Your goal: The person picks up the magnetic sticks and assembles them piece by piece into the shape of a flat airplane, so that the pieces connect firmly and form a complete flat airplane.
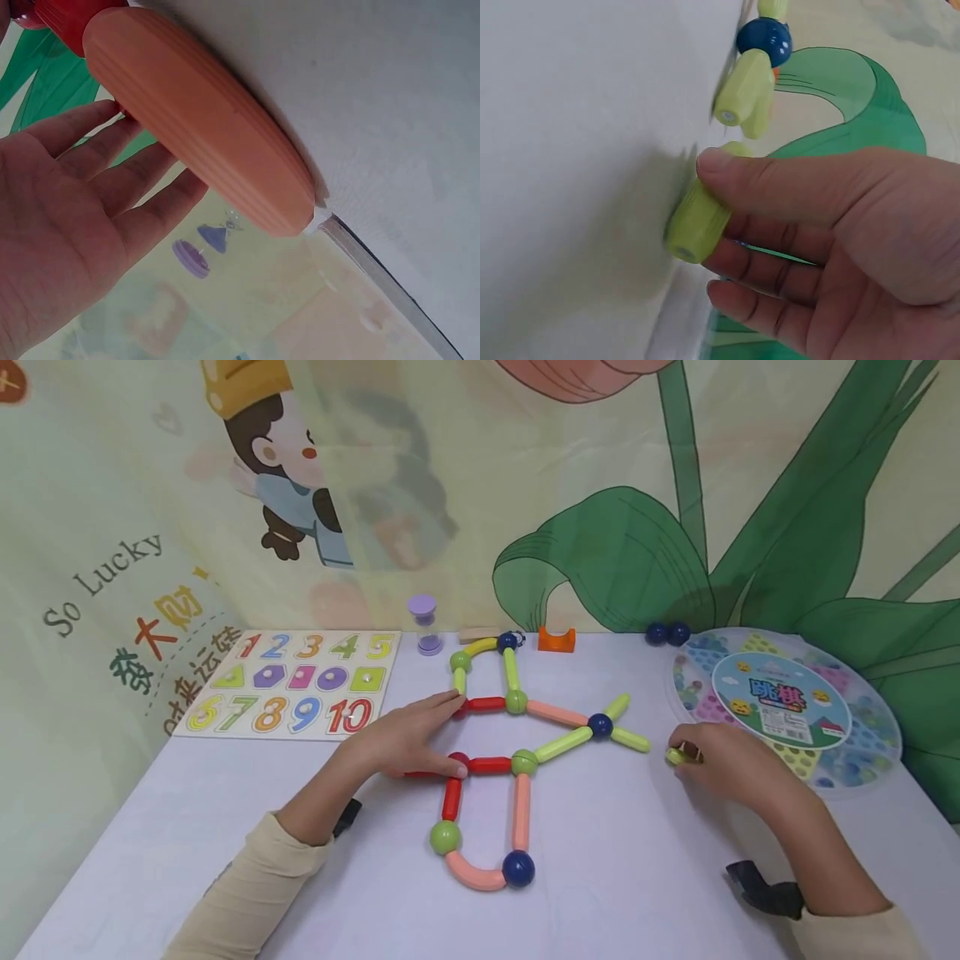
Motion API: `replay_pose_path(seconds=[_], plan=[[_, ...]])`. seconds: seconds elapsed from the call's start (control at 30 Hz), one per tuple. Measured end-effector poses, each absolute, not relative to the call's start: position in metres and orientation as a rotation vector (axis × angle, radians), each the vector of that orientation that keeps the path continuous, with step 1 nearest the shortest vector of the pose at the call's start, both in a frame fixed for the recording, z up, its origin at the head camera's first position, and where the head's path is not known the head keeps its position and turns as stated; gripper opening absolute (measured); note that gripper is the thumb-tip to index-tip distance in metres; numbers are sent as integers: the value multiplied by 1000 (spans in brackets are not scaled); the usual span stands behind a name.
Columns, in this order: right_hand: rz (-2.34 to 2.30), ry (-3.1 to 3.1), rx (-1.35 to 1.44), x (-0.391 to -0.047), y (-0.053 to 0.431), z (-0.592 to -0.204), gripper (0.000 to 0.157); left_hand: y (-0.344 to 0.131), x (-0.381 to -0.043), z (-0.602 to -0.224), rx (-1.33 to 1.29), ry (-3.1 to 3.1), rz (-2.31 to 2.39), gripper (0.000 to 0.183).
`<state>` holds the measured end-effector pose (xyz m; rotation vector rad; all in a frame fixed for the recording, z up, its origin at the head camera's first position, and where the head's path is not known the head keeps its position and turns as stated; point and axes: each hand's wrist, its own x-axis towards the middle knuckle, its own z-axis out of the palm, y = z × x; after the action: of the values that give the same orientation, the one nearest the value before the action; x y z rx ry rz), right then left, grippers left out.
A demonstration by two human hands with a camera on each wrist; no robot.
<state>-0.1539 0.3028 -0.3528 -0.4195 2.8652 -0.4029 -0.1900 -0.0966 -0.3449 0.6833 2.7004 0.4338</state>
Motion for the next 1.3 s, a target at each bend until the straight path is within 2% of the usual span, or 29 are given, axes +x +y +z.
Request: replay_pose_path(seconds=[0.3, 0.57, 0.77, 0.93, 1.17, 1.3], plan=[[-441, 2861, -433, -161, 303, -355, 29, -95, -190, -343, 690, 2694, 422, 99], [-764, 2858, -178, -190, 298, -357, 42, -95, -189, -343, 675, 2691, 432, 99], [-817, 2802, -83, -210, 289, -362, 46, -95, -189, -345, 685, 2690, 429, 99], [-726, 2800, -107, -228, 294, -353, 53, -95, -189, -344, 684, 2696, 412, 99], [-629, 3019, -174, -275, 302, -336, 41, -96, -188, -343, 667, 2700, 400, 99], [-462, 3050, -290, -299, 303, -339, 44, -96, -188, -345, 682, 2701, 408, 98]])
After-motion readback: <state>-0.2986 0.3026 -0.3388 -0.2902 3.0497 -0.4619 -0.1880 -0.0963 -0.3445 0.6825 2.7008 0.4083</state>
